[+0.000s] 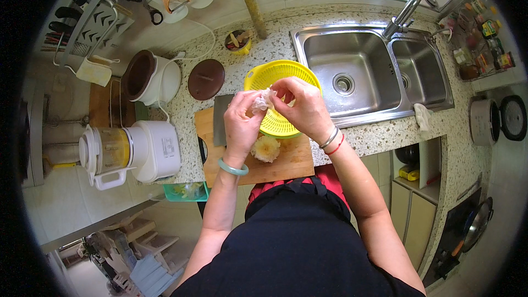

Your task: The person stands at a kitchen counter and repeatedly picks up small pieces of a white fibrous food from a yellow colander, separating them by hand. The separated pieces are placed back into the colander. A knife and cutting board are visible on the counter but are not used during the clip.

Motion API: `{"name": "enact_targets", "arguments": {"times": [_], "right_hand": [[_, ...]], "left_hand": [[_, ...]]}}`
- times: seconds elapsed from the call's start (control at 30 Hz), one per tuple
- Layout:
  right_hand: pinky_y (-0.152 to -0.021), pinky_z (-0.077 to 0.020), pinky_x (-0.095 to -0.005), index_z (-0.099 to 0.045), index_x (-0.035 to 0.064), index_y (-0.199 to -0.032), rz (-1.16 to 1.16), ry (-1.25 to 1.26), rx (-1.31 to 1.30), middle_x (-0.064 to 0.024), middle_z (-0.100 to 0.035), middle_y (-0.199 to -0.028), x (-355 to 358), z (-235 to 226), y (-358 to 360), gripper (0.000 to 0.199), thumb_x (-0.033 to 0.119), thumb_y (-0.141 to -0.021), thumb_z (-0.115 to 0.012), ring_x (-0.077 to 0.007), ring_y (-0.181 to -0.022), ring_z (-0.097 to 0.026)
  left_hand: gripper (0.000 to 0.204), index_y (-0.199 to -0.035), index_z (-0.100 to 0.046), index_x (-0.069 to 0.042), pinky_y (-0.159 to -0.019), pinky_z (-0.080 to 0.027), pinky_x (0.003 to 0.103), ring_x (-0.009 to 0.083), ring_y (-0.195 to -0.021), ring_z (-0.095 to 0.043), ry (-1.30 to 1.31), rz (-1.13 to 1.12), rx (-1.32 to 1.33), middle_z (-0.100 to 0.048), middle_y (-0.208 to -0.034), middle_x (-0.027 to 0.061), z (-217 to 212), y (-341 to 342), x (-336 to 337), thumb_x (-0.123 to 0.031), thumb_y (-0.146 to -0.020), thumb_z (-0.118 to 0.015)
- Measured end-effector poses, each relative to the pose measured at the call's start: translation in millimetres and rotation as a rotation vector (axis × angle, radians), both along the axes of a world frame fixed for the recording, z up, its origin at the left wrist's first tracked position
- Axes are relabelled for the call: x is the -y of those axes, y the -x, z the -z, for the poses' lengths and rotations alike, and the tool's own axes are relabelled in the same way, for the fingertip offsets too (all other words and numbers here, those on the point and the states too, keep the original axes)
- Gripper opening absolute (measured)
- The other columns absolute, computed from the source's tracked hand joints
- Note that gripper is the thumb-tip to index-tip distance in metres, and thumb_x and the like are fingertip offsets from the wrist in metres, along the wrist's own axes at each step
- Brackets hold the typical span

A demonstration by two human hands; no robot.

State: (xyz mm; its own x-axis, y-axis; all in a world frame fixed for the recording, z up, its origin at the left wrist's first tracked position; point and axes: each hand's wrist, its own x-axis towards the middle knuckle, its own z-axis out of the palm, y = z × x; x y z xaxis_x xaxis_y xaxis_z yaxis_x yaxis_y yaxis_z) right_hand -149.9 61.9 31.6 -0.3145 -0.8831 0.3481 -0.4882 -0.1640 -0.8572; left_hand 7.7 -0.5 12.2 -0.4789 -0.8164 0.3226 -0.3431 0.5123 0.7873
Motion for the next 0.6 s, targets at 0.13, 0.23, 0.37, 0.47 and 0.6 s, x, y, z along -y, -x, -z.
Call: {"name": "enact_targets", "arguments": {"times": [0.13,0.23,0.37,0.47,0.6], "right_hand": [[-0.063,-0.0533,-0.0287,-0.061,0.0009,-0.088,0.011,0.014,-0.126,-0.0088,-0.064,-0.076,2,5,0,0.012,0.001,-0.079,-0.069,-0.0180,-0.068,-0.065],[-0.062,-0.0528,-0.0302,-0.059,0.0009,-0.087,0.020,0.028,-0.183,-0.0100,-0.062,-0.076,2,11,0,0.013,0.001,-0.078,-0.068,-0.0211,-0.067,-0.064],[-0.063,-0.0538,-0.0283,-0.061,0.0007,-0.088,0.027,0.007,-0.154,-0.0095,-0.065,-0.076,1,10,-1,0.012,-0.001,-0.079,-0.069,-0.0181,-0.067,-0.066],[-0.064,-0.0534,-0.0272,-0.063,0.0004,-0.088,0.116,-0.013,-0.103,-0.0083,-0.066,-0.076,0,17,0,0.011,0.000,-0.080,-0.069,-0.0158,-0.068,-0.066],[-0.064,-0.0530,-0.0265,-0.065,-0.0002,-0.090,0.128,-0.019,0.070,-0.0075,-0.067,-0.077,-2,16,3,0.009,0.002,-0.083,-0.069,-0.0140,-0.068,-0.066]], "left_hand": [[0.030,-0.105,-0.069,-0.003,-0.079,-0.051,0.029,0.0200,-0.089,-0.065,0.074,-0.008,0.037,-0.066,-0.098,0.0074,-4,1,-1,0.002,-0.075,-0.073],[0.031,-0.105,-0.069,-0.005,-0.080,-0.052,0.031,0.0231,-0.092,-0.064,-0.011,0.001,-0.008,-0.066,-0.100,0.0073,1,-1,-1,0.001,-0.074,-0.073],[0.030,-0.106,-0.069,-0.005,-0.080,-0.052,0.030,0.0224,-0.091,-0.066,-0.217,0.011,-0.096,-0.066,-0.100,0.0074,3,-2,-2,0.000,-0.076,-0.074],[0.028,-0.106,-0.068,-0.003,-0.079,-0.052,0.028,0.0178,-0.088,-0.066,-0.285,0.029,-0.130,-0.066,-0.098,0.0063,2,-2,-2,0.000,-0.078,-0.074],[0.027,-0.108,-0.067,0.000,-0.080,-0.053,0.025,0.0112,-0.091,-0.065,-0.470,0.068,-0.251,-0.068,-0.099,0.0023,4,-5,0,0.001,-0.082,-0.072]]}}
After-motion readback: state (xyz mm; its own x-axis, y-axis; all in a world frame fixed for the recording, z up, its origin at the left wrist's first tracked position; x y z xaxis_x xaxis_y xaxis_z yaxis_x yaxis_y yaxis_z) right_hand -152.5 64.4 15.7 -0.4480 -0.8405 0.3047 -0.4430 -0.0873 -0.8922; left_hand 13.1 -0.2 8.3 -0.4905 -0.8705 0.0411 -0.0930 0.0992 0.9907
